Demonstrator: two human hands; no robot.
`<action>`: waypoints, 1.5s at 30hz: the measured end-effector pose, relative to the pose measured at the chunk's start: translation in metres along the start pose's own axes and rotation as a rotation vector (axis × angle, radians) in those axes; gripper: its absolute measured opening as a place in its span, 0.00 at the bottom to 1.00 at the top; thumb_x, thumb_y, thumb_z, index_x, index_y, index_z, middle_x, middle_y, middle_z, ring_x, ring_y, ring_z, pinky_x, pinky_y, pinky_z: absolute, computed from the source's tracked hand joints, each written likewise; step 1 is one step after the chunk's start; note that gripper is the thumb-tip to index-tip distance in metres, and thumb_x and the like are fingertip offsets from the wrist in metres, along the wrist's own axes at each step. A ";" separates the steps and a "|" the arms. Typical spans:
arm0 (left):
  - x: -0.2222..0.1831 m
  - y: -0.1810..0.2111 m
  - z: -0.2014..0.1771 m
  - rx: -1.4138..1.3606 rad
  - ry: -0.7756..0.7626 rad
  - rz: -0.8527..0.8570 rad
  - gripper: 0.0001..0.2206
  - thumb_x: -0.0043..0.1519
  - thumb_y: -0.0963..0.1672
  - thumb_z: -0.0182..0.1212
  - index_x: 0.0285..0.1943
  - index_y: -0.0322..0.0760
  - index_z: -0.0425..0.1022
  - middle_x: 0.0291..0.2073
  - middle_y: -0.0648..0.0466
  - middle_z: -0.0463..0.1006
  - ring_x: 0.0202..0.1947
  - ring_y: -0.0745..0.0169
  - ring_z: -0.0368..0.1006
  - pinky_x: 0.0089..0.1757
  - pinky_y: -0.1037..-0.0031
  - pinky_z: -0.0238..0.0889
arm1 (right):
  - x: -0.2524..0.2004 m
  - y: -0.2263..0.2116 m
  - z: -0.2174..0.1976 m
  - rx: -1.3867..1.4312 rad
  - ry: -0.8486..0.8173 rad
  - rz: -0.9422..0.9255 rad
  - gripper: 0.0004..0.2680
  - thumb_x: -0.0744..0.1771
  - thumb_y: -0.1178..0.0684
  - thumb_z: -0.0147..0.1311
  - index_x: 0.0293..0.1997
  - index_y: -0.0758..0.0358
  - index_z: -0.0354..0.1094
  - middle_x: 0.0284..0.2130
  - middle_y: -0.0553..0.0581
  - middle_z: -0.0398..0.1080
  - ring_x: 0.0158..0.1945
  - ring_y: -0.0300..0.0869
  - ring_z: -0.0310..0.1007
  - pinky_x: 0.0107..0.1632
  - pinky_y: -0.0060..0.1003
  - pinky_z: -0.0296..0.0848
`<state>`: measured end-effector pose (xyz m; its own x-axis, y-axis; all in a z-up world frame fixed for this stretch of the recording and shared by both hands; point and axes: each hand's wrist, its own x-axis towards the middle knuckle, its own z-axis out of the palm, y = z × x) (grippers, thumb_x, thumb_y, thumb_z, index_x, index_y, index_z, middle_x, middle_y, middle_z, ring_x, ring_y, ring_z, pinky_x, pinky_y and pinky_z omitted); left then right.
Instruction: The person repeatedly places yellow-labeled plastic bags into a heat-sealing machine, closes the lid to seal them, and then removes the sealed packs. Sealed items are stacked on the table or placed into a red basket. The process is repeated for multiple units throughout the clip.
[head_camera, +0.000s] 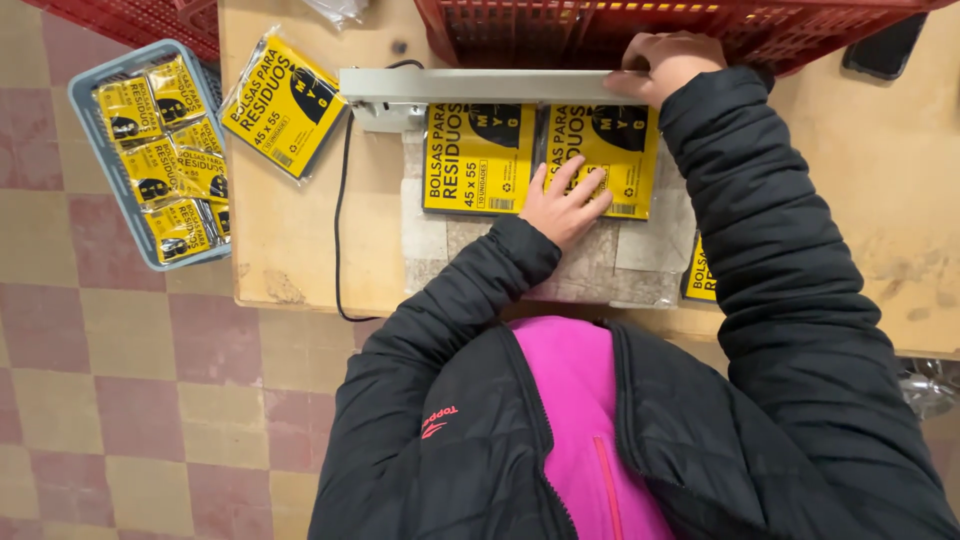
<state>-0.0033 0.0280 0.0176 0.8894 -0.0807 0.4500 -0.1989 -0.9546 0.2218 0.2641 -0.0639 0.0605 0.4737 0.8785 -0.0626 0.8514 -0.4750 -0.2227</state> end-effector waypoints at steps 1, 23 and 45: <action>0.000 0.000 0.000 -0.006 0.002 -0.005 0.16 0.59 0.47 0.64 0.57 0.49 0.74 0.62 0.53 0.69 0.66 0.45 0.61 0.53 0.35 0.62 | 0.001 0.003 0.008 0.004 -0.013 0.025 0.17 0.70 0.32 0.57 0.48 0.56 0.77 0.39 0.61 0.78 0.41 0.55 0.77 0.48 0.50 0.73; -0.184 -0.448 -0.067 0.261 -0.183 -0.915 0.54 0.38 0.60 0.85 0.65 0.24 0.60 0.57 0.35 0.69 0.60 0.35 0.63 0.60 0.57 0.55 | -0.014 0.021 0.037 -0.117 -0.060 0.134 0.17 0.70 0.31 0.61 0.53 0.52 0.75 0.37 0.61 0.78 0.42 0.53 0.77 0.52 0.49 0.73; -0.210 -0.485 -0.092 -0.553 -0.375 -1.297 0.23 0.48 0.46 0.80 0.51 0.37 0.83 0.43 0.52 0.85 0.40 0.63 0.81 0.45 0.70 0.73 | -0.017 0.020 0.026 -0.066 -0.052 0.104 0.16 0.69 0.32 0.61 0.53 0.50 0.77 0.38 0.62 0.77 0.45 0.54 0.77 0.52 0.49 0.73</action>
<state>-0.1315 0.5339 -0.1054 0.5995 0.5823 -0.5491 0.7575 -0.1910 0.6243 0.2667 -0.0872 0.0320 0.5498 0.8247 -0.1327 0.8118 -0.5649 -0.1475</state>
